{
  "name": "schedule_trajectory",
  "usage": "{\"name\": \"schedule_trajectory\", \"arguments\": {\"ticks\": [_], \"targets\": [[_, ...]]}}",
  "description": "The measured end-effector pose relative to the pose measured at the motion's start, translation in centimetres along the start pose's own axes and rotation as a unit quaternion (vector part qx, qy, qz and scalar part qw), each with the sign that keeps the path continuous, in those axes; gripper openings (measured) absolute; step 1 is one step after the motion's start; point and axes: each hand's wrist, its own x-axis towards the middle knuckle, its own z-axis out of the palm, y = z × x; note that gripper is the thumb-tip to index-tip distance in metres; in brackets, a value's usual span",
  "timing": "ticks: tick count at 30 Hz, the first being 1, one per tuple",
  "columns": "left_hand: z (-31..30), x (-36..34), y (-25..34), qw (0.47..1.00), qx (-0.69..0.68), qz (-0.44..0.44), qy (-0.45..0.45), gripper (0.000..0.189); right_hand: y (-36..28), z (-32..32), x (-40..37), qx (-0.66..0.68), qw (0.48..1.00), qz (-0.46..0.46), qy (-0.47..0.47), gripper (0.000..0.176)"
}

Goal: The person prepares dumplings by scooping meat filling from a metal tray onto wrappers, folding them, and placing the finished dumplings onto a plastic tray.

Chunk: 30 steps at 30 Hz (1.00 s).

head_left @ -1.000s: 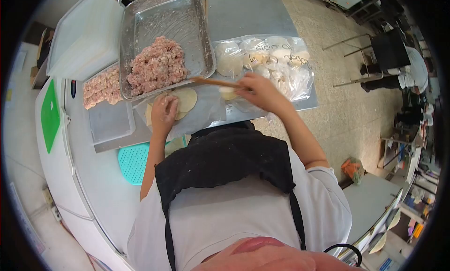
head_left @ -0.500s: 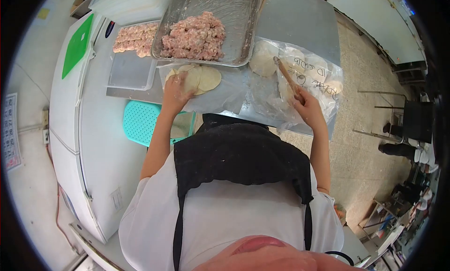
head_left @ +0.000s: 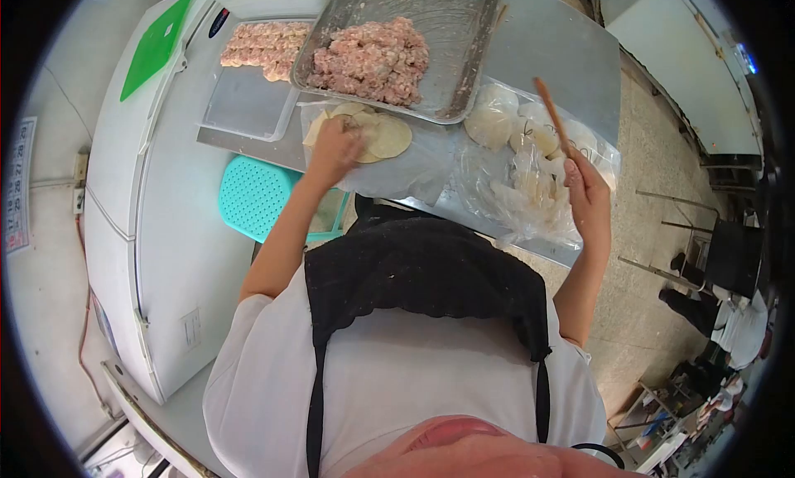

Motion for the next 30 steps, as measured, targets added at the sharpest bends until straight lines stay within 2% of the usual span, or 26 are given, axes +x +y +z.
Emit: {"name": "schedule_trajectory", "arguments": {"ticks": [1,3,5,6,8,9,10,11,12,14,15,17,18,20,21,23,24,26,27,29,30], "targets": [[0.3,-0.3,-0.2,0.991,0.087,0.072,-0.078,0.023,-1.2,0.9,0.3,0.011,0.999,0.003,-0.032,0.028],[0.1,0.0,-1.1,0.994,0.059,0.056,-0.067,0.024,-3.1,3.1,1.2,0.018,0.998,0.006,-0.061,0.028],[-1.2,0.6,-1.5,0.986,-0.136,-0.093,-0.026,0.024,-4.5,6.0,3.0,-0.091,0.964,-0.224,-0.114,0.029],[-1.9,0.9,-1.3,0.986,-0.139,-0.092,-0.022,0.024,-5.4,7.6,3.9,-0.096,0.963,-0.226,-0.113,0.029],[-3.1,1.0,-1.1,0.961,-0.247,-0.097,0.081,0.021,-7.4,10.9,5.7,-0.170,0.944,-0.243,-0.145,0.024],[-2.8,0.8,-3.0,0.959,-0.251,-0.100,0.085,0.021,-8.0,12.6,7.0,-0.174,0.942,-0.246,-0.147,0.024],[-1.9,0.5,-6.0,0.858,-0.463,-0.201,0.091,0.022,-8.4,14.3,8.3,-0.212,0.927,-0.268,-0.157,0.025],[-1.4,0.3,-7.9,0.701,-0.647,-0.287,0.091,0.024,-8.8,16.0,9.5,-0.248,0.909,-0.290,-0.165,0.029],[-2.2,0.5,-6.9,0.697,-0.651,-0.286,0.093,0.024,-9.4,17.6,10.7,-0.254,0.907,-0.292,-0.167,0.029],[-4.7,1.1,-2.9,0.780,-0.575,-0.243,0.048,0.028,-10.4,20.4,12.4,-0.329,0.891,-0.276,-0.149,0.036],[-4.8,0.7,-3.5,0.777,-0.579,-0.242,0.049,0.028,-10.5,21.8,12.2,-0.334,0.889,-0.277,-0.149,0.036],[-4.5,-0.2,-4.9,0.833,-0.495,-0.246,0.031,0.034,-10.5,24.1,11.9,-0.374,0.870,-0.268,-0.178,0.037],[-4.4,-0.7,-5.8,0.830,-0.499,-0.247,0.032,0.034,-10.9,24.5,11.1,-0.379,0.868,-0.268,-0.180,0.037],[-4.7,-1.4,-7.5,0.747,-0.590,-0.307,0.008,0.038,-11.9,25.1,9.3,-0.371,0.878,-0.240,-0.185,0.036],[-5.3,-1.5,-7.8,0.744,-0.593,-0.307,0.009,0.038,-11.9,25.4,9.2,-0.375,0.876,-0.240,-0.186,0.036],[-6.5,-1.5,-8.3,0.699,-0.625,-0.345,-0.043,0.039,-11.4,25.5,9.3,-0.282,0.919,-0.211,-0.177,0.036],[-6.6,-1.6,-9.1,0.698,-0.628,-0.343,-0.043,0.039,-12.3,25.5,9.6,-0.285,0.918,-0.212,-0.177,0.036],[-6.7,-2.0,-10.9,0.727,-0.617,-0.299,-0.045,0.037,-14.4,25.7,10.7,-0.184,0.936,-0.215,-0.208,0.037],[-7.2,-1.9,-11.1,0.726,-0.618,-0.298,-0.046,0.037,-14.8,26.3,11.3,-0.185,0.936,-0.214,-0.208,0.037],[-8.4,-1.3,-11.4,0.769,-0.584,-0.251,-0.063,0.035,-15.6,27.7,12.3,-0.370,0.887,-0.236,-0.144,0.039],[-8.3,-1.3,-12.0,0.769,-0.585,-0.249,-0.065,0.035,-16.0,28.6,11.7,-0.371,0.887,-0.234,-0.142,0.039]]}}
